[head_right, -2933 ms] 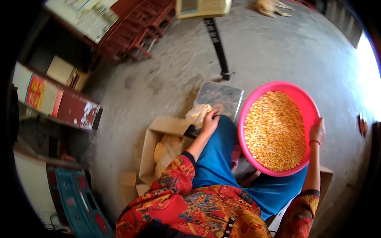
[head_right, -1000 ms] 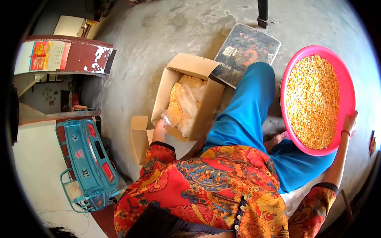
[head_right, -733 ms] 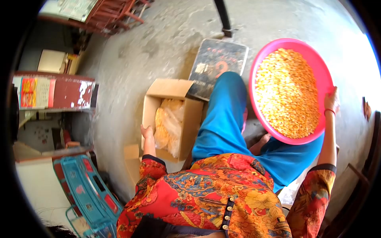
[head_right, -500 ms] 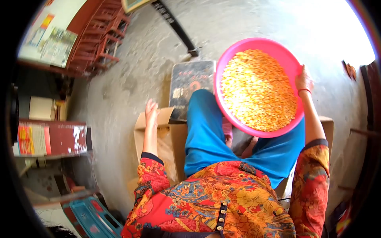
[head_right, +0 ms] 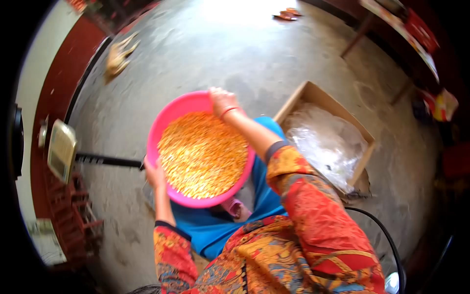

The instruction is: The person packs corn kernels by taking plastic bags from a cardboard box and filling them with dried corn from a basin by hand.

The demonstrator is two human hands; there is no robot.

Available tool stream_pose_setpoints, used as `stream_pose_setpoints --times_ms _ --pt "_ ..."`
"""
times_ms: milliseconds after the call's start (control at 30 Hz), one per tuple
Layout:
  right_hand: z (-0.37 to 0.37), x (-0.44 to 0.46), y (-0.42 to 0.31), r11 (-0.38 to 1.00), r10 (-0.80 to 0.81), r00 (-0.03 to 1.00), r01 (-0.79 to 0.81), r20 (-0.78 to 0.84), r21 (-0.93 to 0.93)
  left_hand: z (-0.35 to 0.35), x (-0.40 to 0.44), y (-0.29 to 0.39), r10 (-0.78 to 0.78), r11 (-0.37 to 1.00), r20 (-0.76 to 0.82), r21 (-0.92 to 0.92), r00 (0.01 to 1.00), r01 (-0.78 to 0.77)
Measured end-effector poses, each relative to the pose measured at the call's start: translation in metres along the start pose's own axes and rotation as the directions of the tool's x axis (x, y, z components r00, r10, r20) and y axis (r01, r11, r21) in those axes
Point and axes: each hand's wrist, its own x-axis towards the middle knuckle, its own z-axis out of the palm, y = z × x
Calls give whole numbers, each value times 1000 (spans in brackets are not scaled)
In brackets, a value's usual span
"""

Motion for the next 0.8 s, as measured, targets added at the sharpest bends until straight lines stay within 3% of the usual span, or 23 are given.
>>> stream_pose_setpoints --times_ms 333,567,733,800 --pt "-4 -4 -2 995 32 997 -38 63 90 -13 -10 31 -86 965 33 250 996 75" --pt "-11 -7 -4 988 33 996 -46 88 150 -15 -14 33 19 946 1 323 1000 -19" --pt "-9 -7 -4 987 36 996 -48 77 151 -15 -18 39 -6 951 12 310 1000 2" --pt "-10 -8 -4 988 36 996 -48 87 145 -14 -22 44 206 892 -49 421 977 -167"
